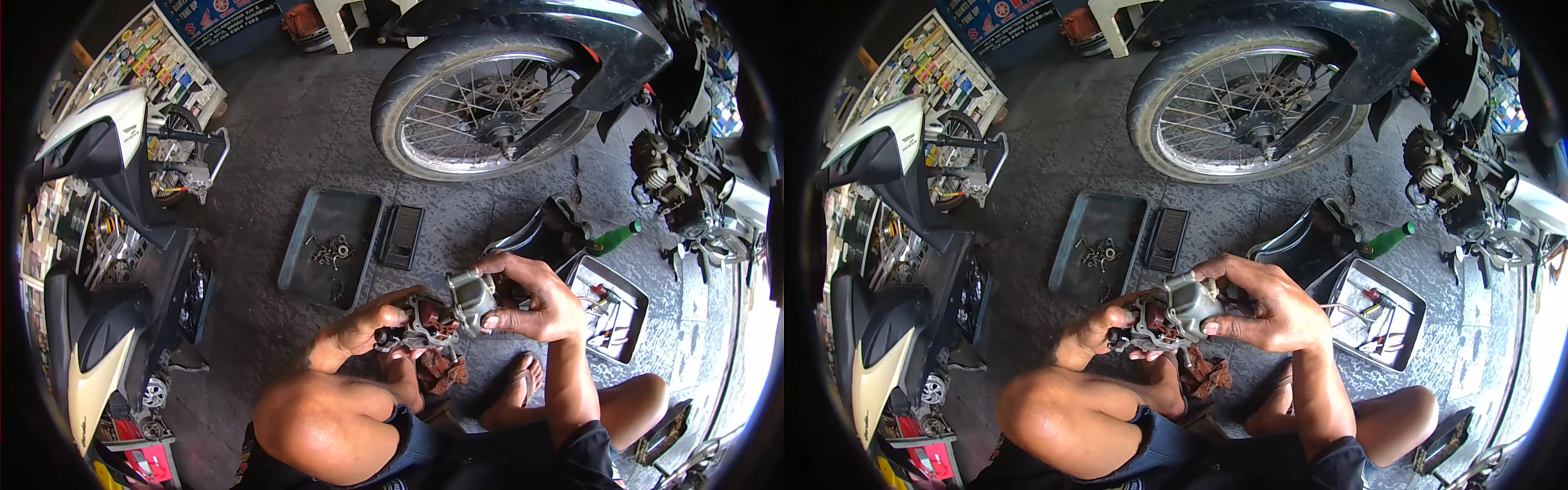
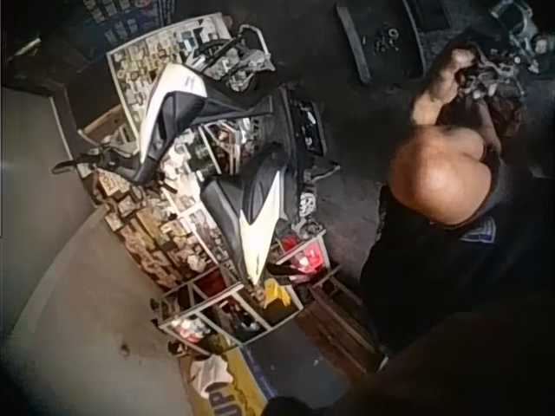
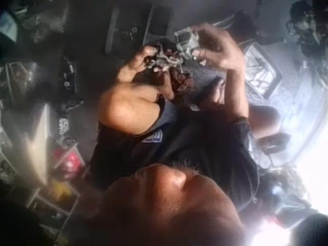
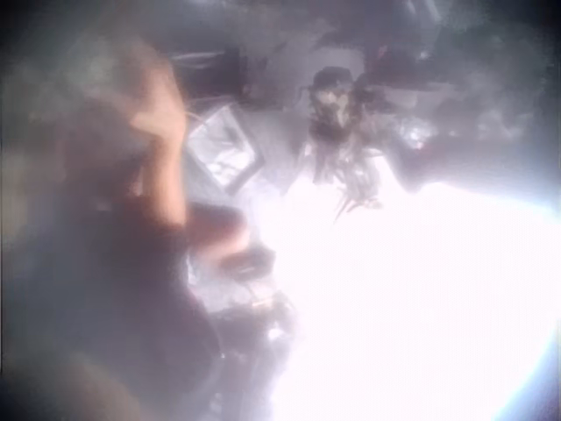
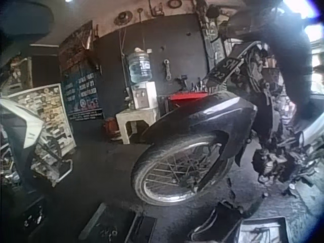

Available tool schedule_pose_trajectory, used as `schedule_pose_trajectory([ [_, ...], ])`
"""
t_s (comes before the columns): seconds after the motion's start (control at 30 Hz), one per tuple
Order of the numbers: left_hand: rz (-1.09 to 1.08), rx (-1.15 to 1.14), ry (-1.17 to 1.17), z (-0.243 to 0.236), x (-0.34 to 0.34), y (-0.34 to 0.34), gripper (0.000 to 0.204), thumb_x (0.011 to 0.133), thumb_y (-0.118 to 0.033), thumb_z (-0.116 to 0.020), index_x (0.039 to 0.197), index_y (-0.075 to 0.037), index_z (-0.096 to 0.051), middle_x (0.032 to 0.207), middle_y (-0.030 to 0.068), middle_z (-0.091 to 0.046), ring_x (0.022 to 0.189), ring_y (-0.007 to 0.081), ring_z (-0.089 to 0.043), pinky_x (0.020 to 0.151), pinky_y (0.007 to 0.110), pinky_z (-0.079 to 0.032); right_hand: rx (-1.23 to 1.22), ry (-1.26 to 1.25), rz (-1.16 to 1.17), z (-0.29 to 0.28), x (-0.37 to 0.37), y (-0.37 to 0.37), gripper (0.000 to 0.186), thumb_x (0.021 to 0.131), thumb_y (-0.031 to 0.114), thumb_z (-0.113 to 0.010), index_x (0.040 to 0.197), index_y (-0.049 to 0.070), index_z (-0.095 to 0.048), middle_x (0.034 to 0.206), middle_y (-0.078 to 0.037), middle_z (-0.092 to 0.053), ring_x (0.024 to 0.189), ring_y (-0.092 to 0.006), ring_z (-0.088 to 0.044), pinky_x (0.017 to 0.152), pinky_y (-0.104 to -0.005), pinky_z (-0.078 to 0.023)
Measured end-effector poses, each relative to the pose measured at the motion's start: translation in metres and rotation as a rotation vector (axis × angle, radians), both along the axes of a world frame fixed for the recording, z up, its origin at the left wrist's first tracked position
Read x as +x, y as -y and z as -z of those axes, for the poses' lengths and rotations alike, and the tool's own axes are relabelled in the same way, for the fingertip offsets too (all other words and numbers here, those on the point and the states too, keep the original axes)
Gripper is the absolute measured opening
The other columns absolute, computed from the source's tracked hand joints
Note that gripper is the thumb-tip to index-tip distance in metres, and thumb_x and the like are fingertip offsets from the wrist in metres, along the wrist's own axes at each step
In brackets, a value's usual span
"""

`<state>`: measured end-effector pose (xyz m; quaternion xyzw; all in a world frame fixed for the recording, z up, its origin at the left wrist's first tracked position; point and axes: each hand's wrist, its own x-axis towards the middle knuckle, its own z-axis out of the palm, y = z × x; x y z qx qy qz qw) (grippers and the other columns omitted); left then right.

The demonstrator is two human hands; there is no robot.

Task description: The person cleans a motorcycle carburetor by hand, removing a thin wire gasket, wiping the internal bowl and components with a cloth, and reassembling the two halves of the carburetor body.

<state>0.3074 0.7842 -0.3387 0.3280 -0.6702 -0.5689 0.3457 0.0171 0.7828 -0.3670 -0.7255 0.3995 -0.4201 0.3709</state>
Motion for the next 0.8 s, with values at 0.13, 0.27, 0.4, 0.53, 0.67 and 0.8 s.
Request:
schedule_pose_trajectory([
  [0.13,0.022,-0.087,0.074,-0.01,-0.001,0.001,0.022,0.081,0.006,-0.069,0.102,0.002,-0.063,0.119,0.0155,-0.061,0.107,0.0185,-0.061,0.086,0.025,-0.052,0.077,0.106,-0.004,0.021,-0.008,-0.003,0.061,0.076,0.028,-0.084,0.122,-0.003,-0.059,0.111,-0.017,-0.067,0.101,-0.0304,-0.066,0.089,-0.0372,-0.05],
  [0.27,0.073,-0.164,0.117,-0.019,-0.008,0.009,0.023,0.08,0.008,-0.069,0.102,0.002,-0.065,0.123,0.0141,-0.061,0.112,0.0171,-0.061,0.091,0.024,-0.051,0.305,0.367,0.089,0.028,-0.007,-0.013,0.069,0.073,0.033,-0.087,0.122,-0.006,-0.058,0.113,-0.014,-0.066,0.105,-0.0218,-0.064,0.093,-0.035,-0.048],
  [0.4,0.086,-0.048,0.126,-0.022,-0.003,0.011,0.024,0.079,0.01,-0.069,0.101,0.002,-0.067,0.127,0.0127,-0.061,0.116,0.0157,-0.061,0.095,0.023,-0.05,0.312,0.42,0.062,0.039,-0.001,-0.01,0.072,0.072,0.031,-0.089,0.123,-0.007,-0.056,0.114,-0.013,-0.066,0.105,-0.0203,-0.064,0.095,-0.0345,-0.049],
  [0.53,0.15,0.308,0.066,-0.016,0.011,0.014,0.027,0.079,0.011,-0.069,0.106,0.004,-0.067,0.128,0.0128,-0.061,0.116,0.0165,-0.063,0.095,0.023,-0.051,0.329,0.413,0.052,0.037,-0.001,-0.01,0.07,0.071,0.028,-0.089,0.123,-0.007,-0.057,0.114,-0.015,-0.066,0.107,-0.0225,-0.064,0.095,-0.0348,-0.049],
  [0.67,0.091,0.107,0.102,-0.008,0.001,0.013,0.026,0.082,0.009,-0.068,0.108,0.005,-0.067,0.128,0.0134,-0.062,0.112,0.0187,-0.065,0.095,0.025,-0.052,0.249,0.3,0.022,0.038,-0.002,-0.006,0.065,0.072,0.025,-0.088,0.122,-0.006,-0.059,0.114,-0.016,-0.066,0.106,-0.0245,-0.065,0.094,-0.0357,-0.049],
  [0.8,-0.023,-0.348,0.152,-0.021,-0.018,0.004,0.026,0.084,0.007,-0.066,0.111,0.005,-0.066,0.127,0.0135,-0.062,0.111,0.0194,-0.066,0.094,0.026,-0.052,0.218,0.187,0.002,0.032,-0.004,-0.005,0.063,0.072,0.023,-0.087,0.121,-0.005,-0.06,0.113,-0.016,-0.066,0.105,-0.0258,-0.065,0.091,-0.036,-0.05],
])
